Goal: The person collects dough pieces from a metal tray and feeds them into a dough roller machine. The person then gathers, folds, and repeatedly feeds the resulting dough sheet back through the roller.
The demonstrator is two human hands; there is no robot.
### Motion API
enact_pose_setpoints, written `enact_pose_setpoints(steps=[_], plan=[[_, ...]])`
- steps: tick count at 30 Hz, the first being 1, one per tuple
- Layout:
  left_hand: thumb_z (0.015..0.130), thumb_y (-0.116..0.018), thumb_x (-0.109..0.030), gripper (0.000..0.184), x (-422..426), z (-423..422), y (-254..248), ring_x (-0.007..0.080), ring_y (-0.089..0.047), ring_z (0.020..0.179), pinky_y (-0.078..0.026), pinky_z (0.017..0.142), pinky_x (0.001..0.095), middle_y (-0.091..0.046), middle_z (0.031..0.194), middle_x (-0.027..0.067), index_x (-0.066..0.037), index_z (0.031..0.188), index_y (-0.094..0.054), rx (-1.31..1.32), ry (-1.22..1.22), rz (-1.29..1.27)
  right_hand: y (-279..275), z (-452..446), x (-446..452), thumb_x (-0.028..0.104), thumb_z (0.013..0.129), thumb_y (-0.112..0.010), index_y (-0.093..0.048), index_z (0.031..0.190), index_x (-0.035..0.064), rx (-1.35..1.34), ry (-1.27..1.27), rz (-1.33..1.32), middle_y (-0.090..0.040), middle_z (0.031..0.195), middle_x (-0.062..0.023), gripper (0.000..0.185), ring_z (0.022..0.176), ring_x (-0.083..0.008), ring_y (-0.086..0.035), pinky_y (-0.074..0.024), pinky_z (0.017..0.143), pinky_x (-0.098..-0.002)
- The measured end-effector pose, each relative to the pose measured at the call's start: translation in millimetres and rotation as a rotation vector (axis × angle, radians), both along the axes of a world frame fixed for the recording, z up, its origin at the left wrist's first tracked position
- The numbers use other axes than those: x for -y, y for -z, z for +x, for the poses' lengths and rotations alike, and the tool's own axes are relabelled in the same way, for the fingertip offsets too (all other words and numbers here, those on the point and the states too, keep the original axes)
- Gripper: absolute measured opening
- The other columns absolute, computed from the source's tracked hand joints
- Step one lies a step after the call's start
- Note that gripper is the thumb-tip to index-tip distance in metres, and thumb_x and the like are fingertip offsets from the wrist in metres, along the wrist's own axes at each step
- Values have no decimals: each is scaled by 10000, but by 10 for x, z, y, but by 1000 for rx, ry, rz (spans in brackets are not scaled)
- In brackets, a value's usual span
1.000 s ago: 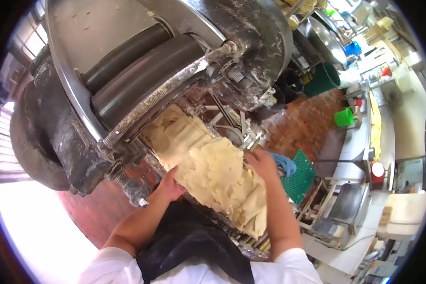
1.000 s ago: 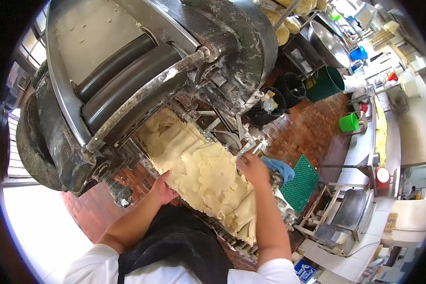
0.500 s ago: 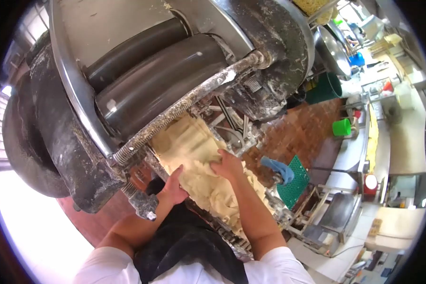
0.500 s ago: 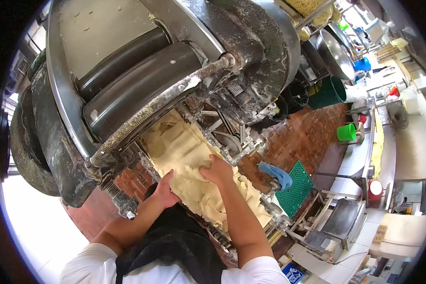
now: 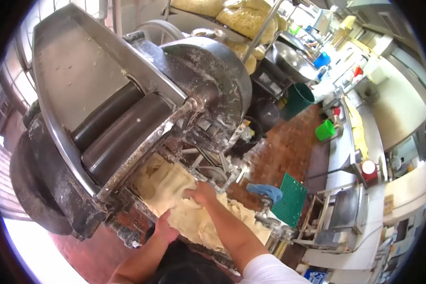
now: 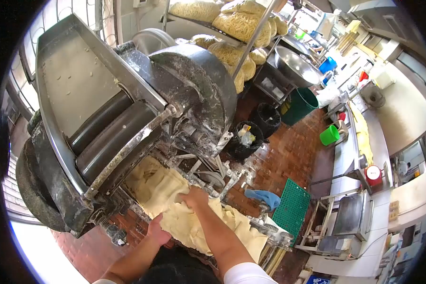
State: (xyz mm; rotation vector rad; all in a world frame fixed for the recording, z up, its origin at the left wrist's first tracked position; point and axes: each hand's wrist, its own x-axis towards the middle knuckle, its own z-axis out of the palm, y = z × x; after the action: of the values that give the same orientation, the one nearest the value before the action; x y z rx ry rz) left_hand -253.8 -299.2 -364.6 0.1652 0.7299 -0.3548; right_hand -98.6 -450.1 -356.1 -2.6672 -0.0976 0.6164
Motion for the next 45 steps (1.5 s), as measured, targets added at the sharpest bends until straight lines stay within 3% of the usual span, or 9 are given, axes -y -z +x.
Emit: enact_pose_setpoints(steps=[8,11,12,19,23,26,32,39,45], plan=[[895,-410,-589,689,109,43,-309,357,-446,1252,-278,1089,522,-460,1382,148,-74,1351,-440,174,131,-180,-259,-162,112,593,700,-660,-619,799,-11,-261,135,389,-655,807,-171,614,754,-294,-633,-467,663,-423],[863,-420,-662,741,237,162,-273,347,-462,1236,-300,1070,534,-484,1353,143,-106,1353,-437,173,212,-180,-559,-104,76,557,688,-688,-627,863,-37,-397,-245,254,-658,844,-172,623,760,-261,-625,-474,679,-400],[854,-428,-675,746,290,225,-237,340,-470,1229,-312,1062,536,-498,1338,140,-119,1352,-437,189,242,-153,-576,-142,79,604,623,-683,-558,1094,-108,-402,-310,238,-618,1059,-273,863,989,-332,-620,-481,827,-370],[871,-508,-582,606,270,430,-155,269,-529,1163,-393,1008,462,-558,1272,81,-137,1283,-516,151,369,9,-920,-422,-23,545,529,-786,-423,1304,-55,-299,-529,-141,-546,1249,-240,1045,1087,-345,-586,-383,1000,-452],[890,-555,-465,471,343,471,-110,227,-562,1117,-440,962,403,-604,1206,79,-119,1209,-573,214,351,125,-750,-636,-163,356,667,-718,-538,1182,20,-19,-471,-236,-631,1114,-154,641,1062,-294,-601,-355,963,-554],[873,-595,-414,434,419,576,-10,239,-583,1077,-454,949,383,-617,1178,94,-91,1163,-588,190,318,118,-637,-742,-193,264,755,-621,-584,1130,51,67,-469,-373,-640,1088,-130,433,1036,-276,-608,-368,954,-503],[843,-622,-383,398,530,687,-71,273,-610,1000,-476,924,386,-631,1102,135,-65,1081,-596,-25,316,133,-535,-771,-34,298,736,-622,-628,986,77,213,-353,-211,-678,957,-129,334,917,-290,-638,-409,838,-451],[870,-551,-371,329,479,657,360,263,-627,919,-492,886,390,-654,981,108,-68,977,-621,9,321,330,-570,-875,-42,270,723,-656,-627,1047,91,150,-355,-175,-682,940,-107,371,974,-289,-604,-357,930,-476],[876,-537,-381,432,436,729,380,299,-575,1035,-468,913,420,-598,1118,139,-42,1144,-539,-6,361,227,-634,-888,30,290,693,-656,-657,903,94,203,-336,-94,-680,861,-112,288,891,-299,-614,-389,839,-434]])
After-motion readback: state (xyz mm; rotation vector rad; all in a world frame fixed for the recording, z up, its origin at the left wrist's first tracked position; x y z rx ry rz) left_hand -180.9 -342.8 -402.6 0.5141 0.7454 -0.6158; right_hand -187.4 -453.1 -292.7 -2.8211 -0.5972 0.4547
